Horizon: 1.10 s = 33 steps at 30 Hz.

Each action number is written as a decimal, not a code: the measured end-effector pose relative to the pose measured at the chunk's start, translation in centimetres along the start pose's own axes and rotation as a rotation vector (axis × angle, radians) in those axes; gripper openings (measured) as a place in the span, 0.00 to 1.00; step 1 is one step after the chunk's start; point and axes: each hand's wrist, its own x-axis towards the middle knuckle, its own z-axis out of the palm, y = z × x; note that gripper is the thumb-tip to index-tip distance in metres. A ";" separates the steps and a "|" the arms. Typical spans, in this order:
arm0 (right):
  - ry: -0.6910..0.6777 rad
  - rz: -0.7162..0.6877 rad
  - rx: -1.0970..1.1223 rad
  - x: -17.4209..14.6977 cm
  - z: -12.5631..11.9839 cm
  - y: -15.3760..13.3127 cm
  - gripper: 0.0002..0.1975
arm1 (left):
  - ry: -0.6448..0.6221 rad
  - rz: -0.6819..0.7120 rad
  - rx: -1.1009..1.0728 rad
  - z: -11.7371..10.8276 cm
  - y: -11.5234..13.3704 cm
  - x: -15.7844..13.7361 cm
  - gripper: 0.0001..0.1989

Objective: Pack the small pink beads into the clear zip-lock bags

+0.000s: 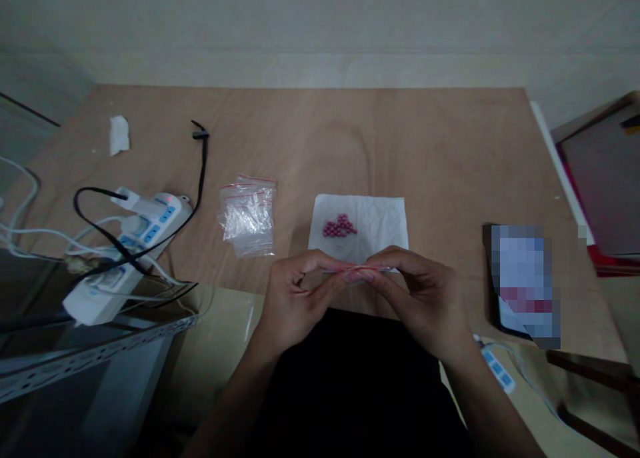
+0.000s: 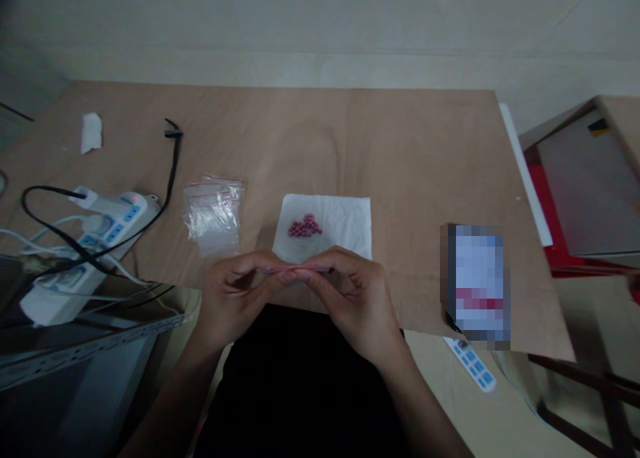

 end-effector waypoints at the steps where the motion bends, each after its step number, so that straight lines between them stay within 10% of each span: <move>1: 0.004 0.002 -0.003 -0.1 0.0 0.0 0.03 | 0.008 0.017 0.015 0.0 0.1 0.0 0.02; 26: -0.022 0.028 -0.193 -0.6 -2.0 0.2 0.04 | -0.149 -0.004 0.165 -0.4 0.7 -0.1 0.05; 30: 0.185 0.053 -0.195 0.4 -4.4 0.3 0.07 | 0.065 -0.066 0.202 -2.8 -0.7 0.1 0.06; 33: 0.390 0.128 -0.228 1.5 -7.0 1.3 0.10 | 0.507 -0.064 0.451 -4.9 -2.7 1.0 0.11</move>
